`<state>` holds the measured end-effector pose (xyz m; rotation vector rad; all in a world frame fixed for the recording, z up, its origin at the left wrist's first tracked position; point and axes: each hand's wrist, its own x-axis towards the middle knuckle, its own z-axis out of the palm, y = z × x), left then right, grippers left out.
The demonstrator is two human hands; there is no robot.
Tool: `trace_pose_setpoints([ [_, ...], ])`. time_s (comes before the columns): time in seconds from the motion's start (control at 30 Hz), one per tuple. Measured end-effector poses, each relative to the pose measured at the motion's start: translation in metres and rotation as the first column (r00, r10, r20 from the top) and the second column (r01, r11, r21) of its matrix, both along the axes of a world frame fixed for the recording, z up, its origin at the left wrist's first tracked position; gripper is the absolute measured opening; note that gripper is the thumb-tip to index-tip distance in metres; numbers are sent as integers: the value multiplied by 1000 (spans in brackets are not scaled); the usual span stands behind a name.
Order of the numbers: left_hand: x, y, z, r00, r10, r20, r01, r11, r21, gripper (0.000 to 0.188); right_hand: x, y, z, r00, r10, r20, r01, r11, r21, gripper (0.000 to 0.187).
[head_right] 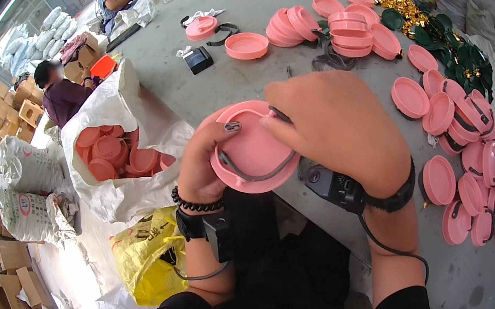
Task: Assembling black plastic handles onto pink circular plastic lids in a manufacturing warehouse.
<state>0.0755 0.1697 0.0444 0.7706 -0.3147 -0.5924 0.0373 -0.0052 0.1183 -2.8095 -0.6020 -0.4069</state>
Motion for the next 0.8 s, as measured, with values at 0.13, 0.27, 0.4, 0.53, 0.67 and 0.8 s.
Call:
trace_pose_setpoints([
  [0.13, 7, 6, -6, 983, -184, -17, 179, 969, -168, 35, 2, 1, -4, 999, 41, -20, -41, 999, 9, 24],
  [0.27, 6, 8, 0, 996, -69, 54, 71, 996, -50, 36, 5, 2, -2, 998, 17, -65, -12, 997, 78, 23],
  [0.4, 6, 10, 6, 988, 29, 150, -46, 993, 112, 37, 8, 0, -6, 979, 47, -199, 16, 953, 303, 18],
  [0.53, 6, 14, 5, 989, 79, 123, -95, 987, 129, 37, 9, 5, -2, 974, 27, -227, 53, 940, 338, 14],
  [0.67, 5, 13, 3, 987, 109, 116, -120, 989, 90, 36, 13, 6, -10, 996, 86, 8, -83, 933, 349, 13],
  [0.8, 2, 8, 4, 991, 106, 79, -106, 994, 0, 36, 13, 6, -7, 991, 131, -2, -120, 917, 380, 16],
])
